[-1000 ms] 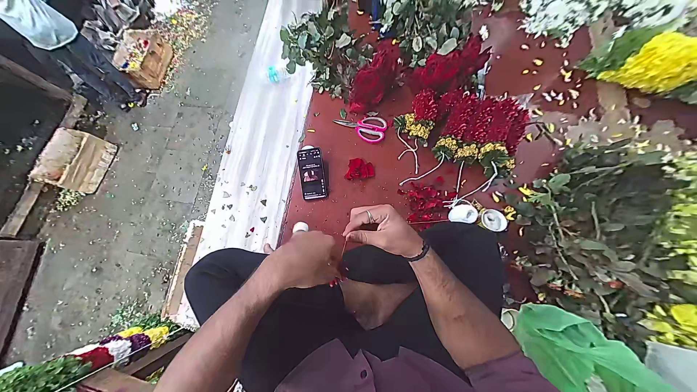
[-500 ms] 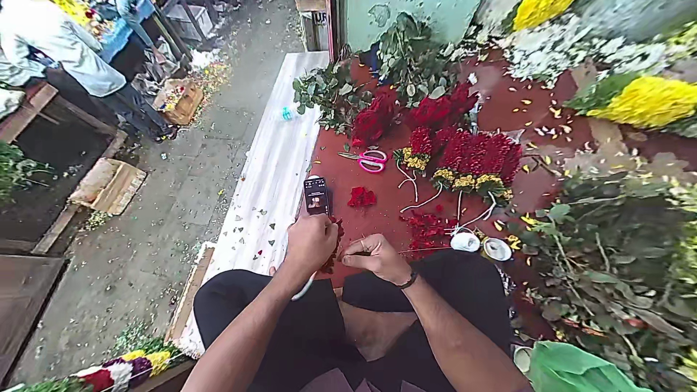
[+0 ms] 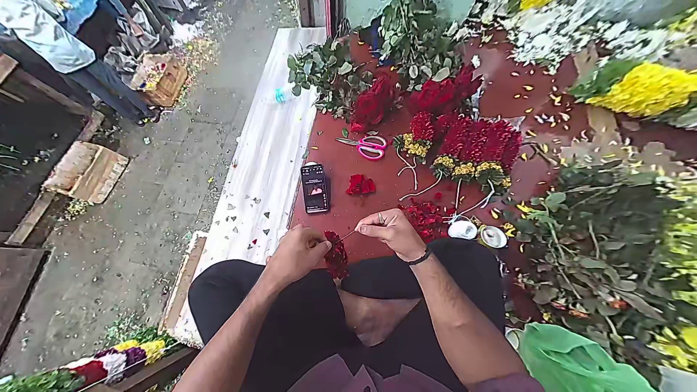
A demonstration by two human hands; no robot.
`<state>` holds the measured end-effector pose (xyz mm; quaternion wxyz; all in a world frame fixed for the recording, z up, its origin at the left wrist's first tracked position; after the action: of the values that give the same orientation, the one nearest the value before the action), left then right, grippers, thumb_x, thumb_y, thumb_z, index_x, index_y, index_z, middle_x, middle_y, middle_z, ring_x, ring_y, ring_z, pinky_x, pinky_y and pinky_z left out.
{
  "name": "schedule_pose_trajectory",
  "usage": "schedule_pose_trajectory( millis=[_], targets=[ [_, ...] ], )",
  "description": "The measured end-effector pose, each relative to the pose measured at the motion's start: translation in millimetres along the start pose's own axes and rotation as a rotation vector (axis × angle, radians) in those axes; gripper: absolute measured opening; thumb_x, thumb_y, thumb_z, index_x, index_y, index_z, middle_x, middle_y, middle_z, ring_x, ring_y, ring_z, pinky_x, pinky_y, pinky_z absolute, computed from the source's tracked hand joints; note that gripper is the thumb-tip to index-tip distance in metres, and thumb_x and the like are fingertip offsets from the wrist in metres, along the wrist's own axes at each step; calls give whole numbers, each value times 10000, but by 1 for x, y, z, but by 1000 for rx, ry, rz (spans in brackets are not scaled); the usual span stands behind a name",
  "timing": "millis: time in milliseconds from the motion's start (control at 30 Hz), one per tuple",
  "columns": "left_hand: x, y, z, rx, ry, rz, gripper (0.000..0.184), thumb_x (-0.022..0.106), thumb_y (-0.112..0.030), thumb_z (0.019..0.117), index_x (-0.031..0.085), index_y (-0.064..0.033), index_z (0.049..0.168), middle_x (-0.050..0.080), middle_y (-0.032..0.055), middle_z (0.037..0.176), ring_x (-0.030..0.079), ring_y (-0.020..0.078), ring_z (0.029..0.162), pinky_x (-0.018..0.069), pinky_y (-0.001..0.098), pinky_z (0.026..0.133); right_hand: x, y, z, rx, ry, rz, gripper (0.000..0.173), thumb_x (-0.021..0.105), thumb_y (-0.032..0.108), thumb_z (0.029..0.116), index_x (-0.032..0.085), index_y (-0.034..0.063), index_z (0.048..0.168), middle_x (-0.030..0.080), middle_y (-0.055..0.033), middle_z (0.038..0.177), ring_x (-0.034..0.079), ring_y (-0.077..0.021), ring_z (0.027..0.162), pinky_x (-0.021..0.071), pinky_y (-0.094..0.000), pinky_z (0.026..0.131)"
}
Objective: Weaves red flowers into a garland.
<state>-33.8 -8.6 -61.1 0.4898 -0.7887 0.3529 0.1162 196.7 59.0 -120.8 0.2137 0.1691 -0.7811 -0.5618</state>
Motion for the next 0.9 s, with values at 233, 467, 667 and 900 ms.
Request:
schedule_pose_trajectory(
  millis=[233, 467, 667, 900],
  targets=[
    [1, 29, 1, -169, 110, -84, 216, 741, -382, 912, 792, -177, 868, 730, -40, 770, 667, 85, 679, 570, 390, 673, 29, 9, -14, -80, 348, -14, 106, 703, 71, 930, 794, 18, 943, 769, -17, 861, 694, -34, 778, 586, -245, 756],
    [6, 42, -2, -265, 141, -47, 196, 763, -377, 890, 788, -183, 886, 730, -15, 784, 676, 133, 703, 564, 459, 690, 21, -10, -4, 132, 229, -120, 138, 669, 130, 971, 773, 40, 960, 680, 25, 733, 536, -11, 594, 451, -204, 568],
    [19, 38, -7, -220, 162, -58, 206, 730, -397, 876, 768, -201, 825, 706, -37, 723, 664, 132, 669, 556, 470, 677, -67, -53, 95, 331, -275, -718, 159, 667, 174, 955, 783, 102, 1035, 751, -111, 1013, 707, -280, 976, 549, -580, 893],
    [23, 42, -1, -301, 229, 24, 223, 697, -420, 893, 766, -211, 857, 697, -20, 742, 653, 167, 710, 518, 514, 696, -84, -107, 179, 549, -443, -1050, 378, 810, 501, 776, 774, 207, 1012, 750, -102, 1023, 685, -361, 1027, 501, -670, 844]
  ],
)
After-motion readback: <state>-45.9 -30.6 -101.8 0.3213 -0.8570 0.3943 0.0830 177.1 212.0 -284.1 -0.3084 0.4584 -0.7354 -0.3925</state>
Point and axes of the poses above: each hand's wrist, its own z-axis towards the middle knuckle, its own x-axis out of the palm, y = z × x, the point moved 5 cm from there along z, towards the middle knuckle
